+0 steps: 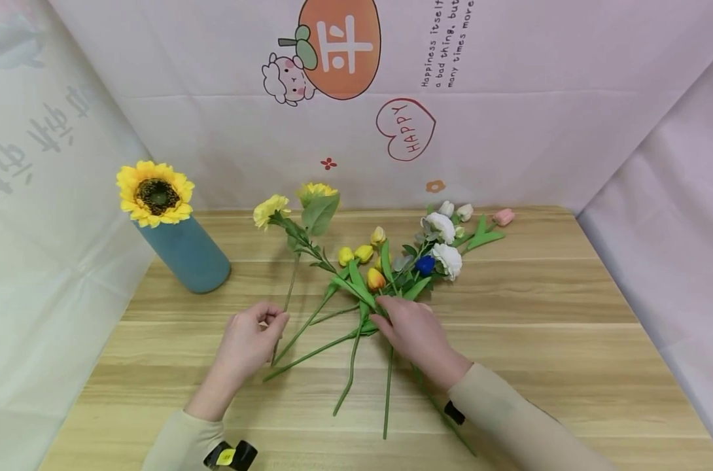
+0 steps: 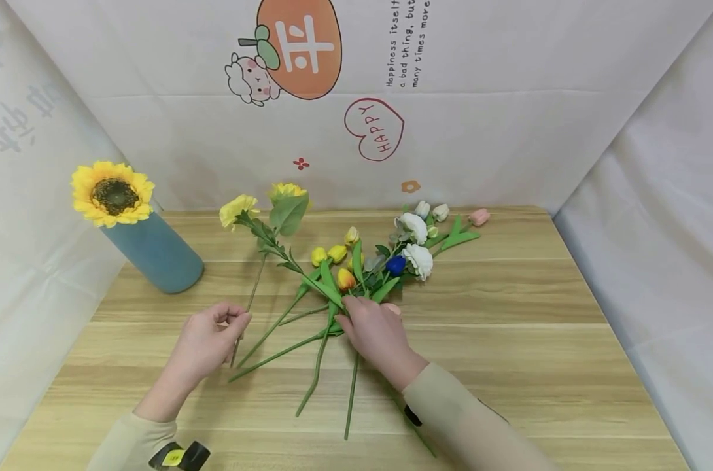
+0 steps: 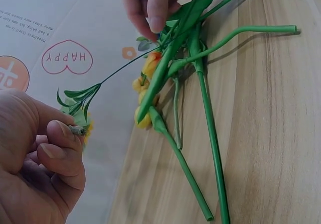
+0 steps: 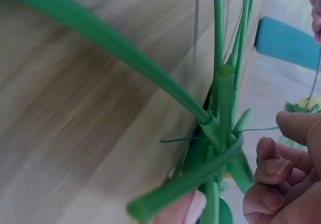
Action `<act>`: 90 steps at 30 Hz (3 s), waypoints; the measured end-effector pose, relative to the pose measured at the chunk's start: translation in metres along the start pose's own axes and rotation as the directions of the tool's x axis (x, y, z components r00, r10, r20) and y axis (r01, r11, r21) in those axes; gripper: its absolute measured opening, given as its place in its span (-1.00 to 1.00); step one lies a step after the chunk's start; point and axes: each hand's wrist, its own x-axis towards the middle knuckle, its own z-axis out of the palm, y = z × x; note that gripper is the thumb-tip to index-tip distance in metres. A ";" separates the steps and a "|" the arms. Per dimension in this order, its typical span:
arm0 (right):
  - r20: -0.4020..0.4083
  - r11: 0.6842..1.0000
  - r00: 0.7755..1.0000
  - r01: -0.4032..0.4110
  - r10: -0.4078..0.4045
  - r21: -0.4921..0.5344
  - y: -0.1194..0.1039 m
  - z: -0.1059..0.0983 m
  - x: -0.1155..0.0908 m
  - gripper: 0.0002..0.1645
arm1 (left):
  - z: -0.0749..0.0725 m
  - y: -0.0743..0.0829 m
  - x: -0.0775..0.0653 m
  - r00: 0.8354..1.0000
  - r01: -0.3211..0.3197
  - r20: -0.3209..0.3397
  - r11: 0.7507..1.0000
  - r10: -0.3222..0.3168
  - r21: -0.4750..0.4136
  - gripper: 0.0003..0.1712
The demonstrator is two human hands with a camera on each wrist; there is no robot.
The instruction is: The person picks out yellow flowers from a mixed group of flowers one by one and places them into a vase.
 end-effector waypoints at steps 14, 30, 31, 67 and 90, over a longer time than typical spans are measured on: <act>0.083 0.987 0.986 -0.151 0.146 0.057 -0.003 0.004 0.017 -0.92 | -0.001 0.005 0.000 1.000 -0.011 0.018 1.000 0.012 -0.026 -0.90; 0.116 0.888 0.962 -0.272 0.247 0.370 0.012 -0.007 0.007 -0.91 | -0.026 -0.016 0.019 0.860 -0.374 -0.173 0.823 0.481 0.429 -0.93; 0.151 0.880 0.952 -0.303 0.265 0.367 0.014 -0.006 0.006 -0.91 | -0.030 -0.016 0.021 0.839 -0.390 -0.179 0.797 0.513 0.461 -0.93; 0.254 0.926 0.951 -0.247 0.175 0.284 0.025 -0.016 -0.013 -0.76 | -0.174 0.024 0.085 0.592 -0.257 -0.463 0.699 0.660 0.667 -0.76; 0.260 0.928 0.950 -0.244 0.171 0.282 0.026 -0.018 -0.013 -0.79 | -0.176 -0.008 0.090 0.829 -0.018 -0.419 0.767 0.369 0.641 -0.64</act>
